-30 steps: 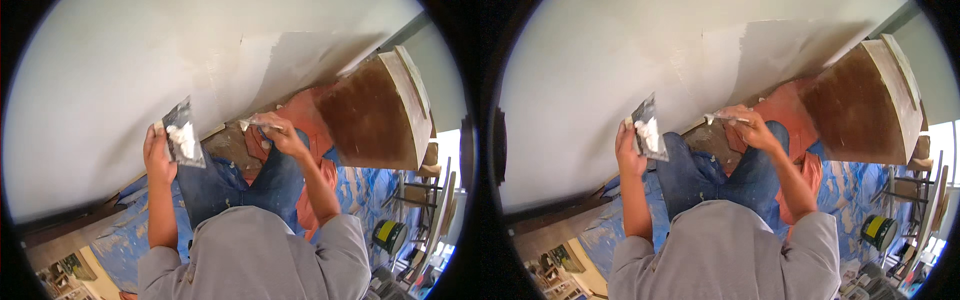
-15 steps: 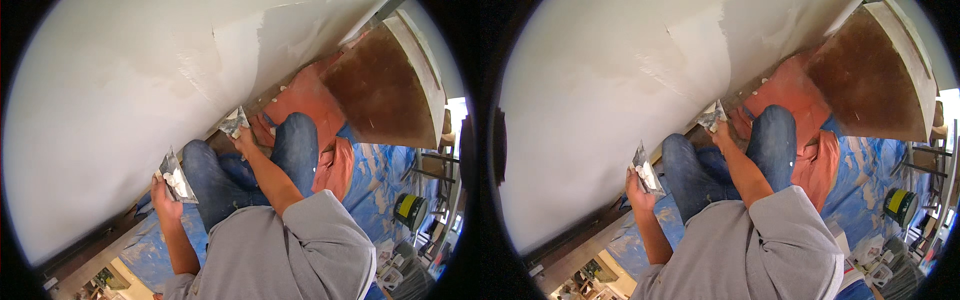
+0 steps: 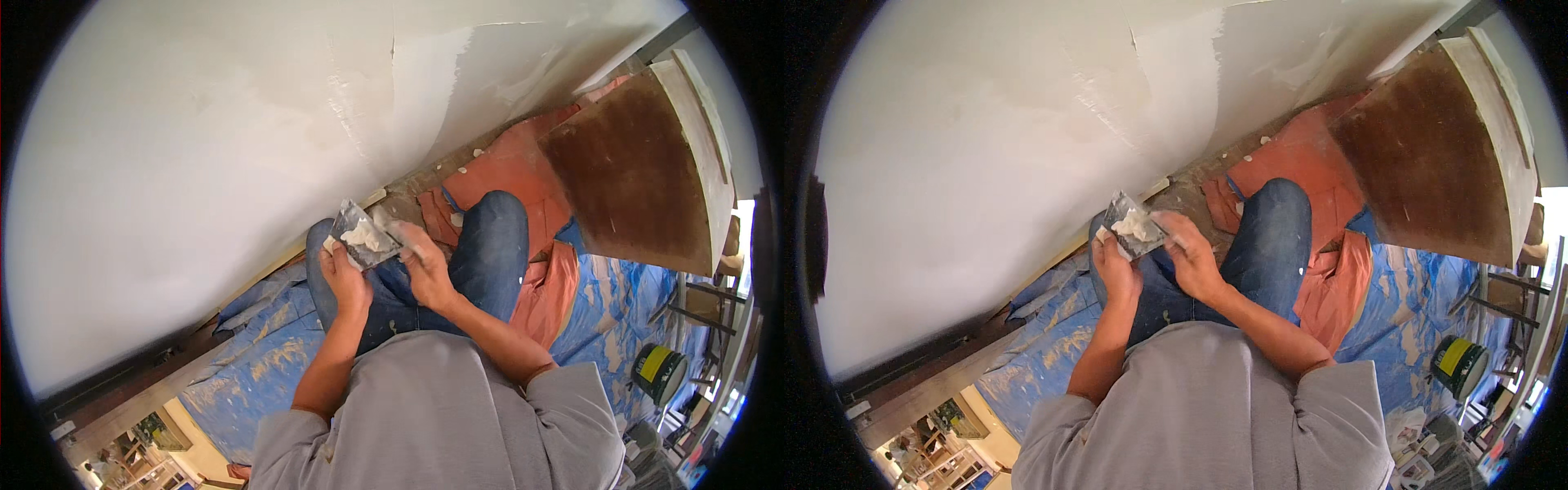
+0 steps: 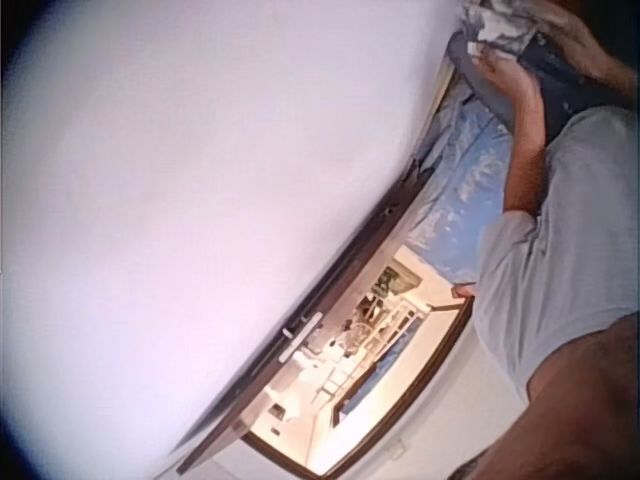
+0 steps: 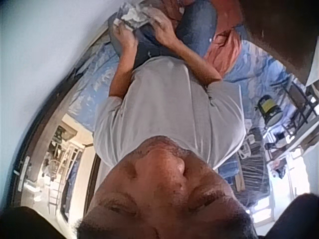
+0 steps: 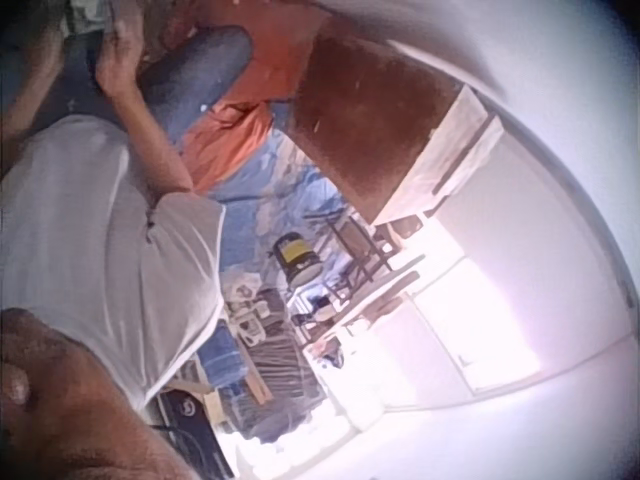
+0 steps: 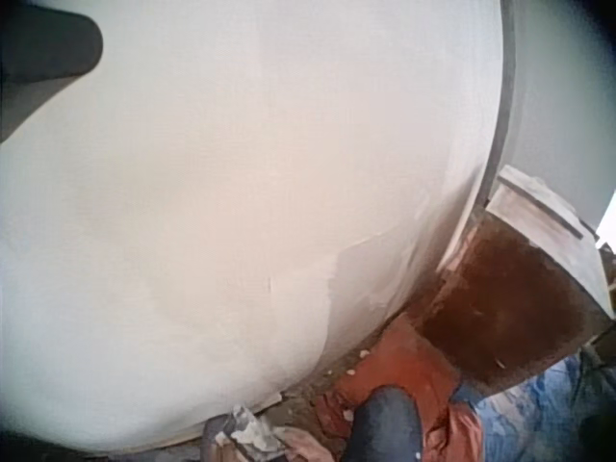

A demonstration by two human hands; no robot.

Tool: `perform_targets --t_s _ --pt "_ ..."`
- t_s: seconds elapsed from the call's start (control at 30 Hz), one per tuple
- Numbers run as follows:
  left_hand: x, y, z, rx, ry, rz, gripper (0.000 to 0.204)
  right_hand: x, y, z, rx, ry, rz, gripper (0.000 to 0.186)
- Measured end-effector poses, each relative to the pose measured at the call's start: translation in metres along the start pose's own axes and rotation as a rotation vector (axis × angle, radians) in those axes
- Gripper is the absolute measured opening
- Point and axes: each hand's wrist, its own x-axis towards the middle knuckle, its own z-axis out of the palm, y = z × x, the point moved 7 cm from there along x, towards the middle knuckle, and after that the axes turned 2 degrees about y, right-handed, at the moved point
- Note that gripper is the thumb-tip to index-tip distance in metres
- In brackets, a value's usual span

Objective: Patching and smoothing a wall using joint compound and putty knives.

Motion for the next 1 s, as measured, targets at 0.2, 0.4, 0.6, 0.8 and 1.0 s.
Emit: perform_targets --t_s 0.2,0.4,0.6,0.8,1.0 --pt "-0.004 0.028 0.003 -0.098 -0.003 -0.106 0.020 -0.004 -0.003 -0.001 -0.693 -0.200 -0.332 0.057" --pt "0.012 0.069 -0.039 -0.153 -0.011 -0.057 0.033 0.013 0.198 0.034 0.515 0.543 1.007 0.030" --pt "0.001 0.080 -0.054 -0.038 -0.031 -0.032 0.039 0.087 0.260 0.107 0.078 0.555 0.698 0.031" --pt "-0.005 0.089 -0.063 0.010 0.049 -0.035 0.028 0.110 0.317 0.102 0.125 0.589 0.851 0.040" --pt "-0.002 0.084 -0.039 0.014 -0.043 -0.044 0.030 0.088 0.322 0.075 0.574 0.881 0.755 0.037"
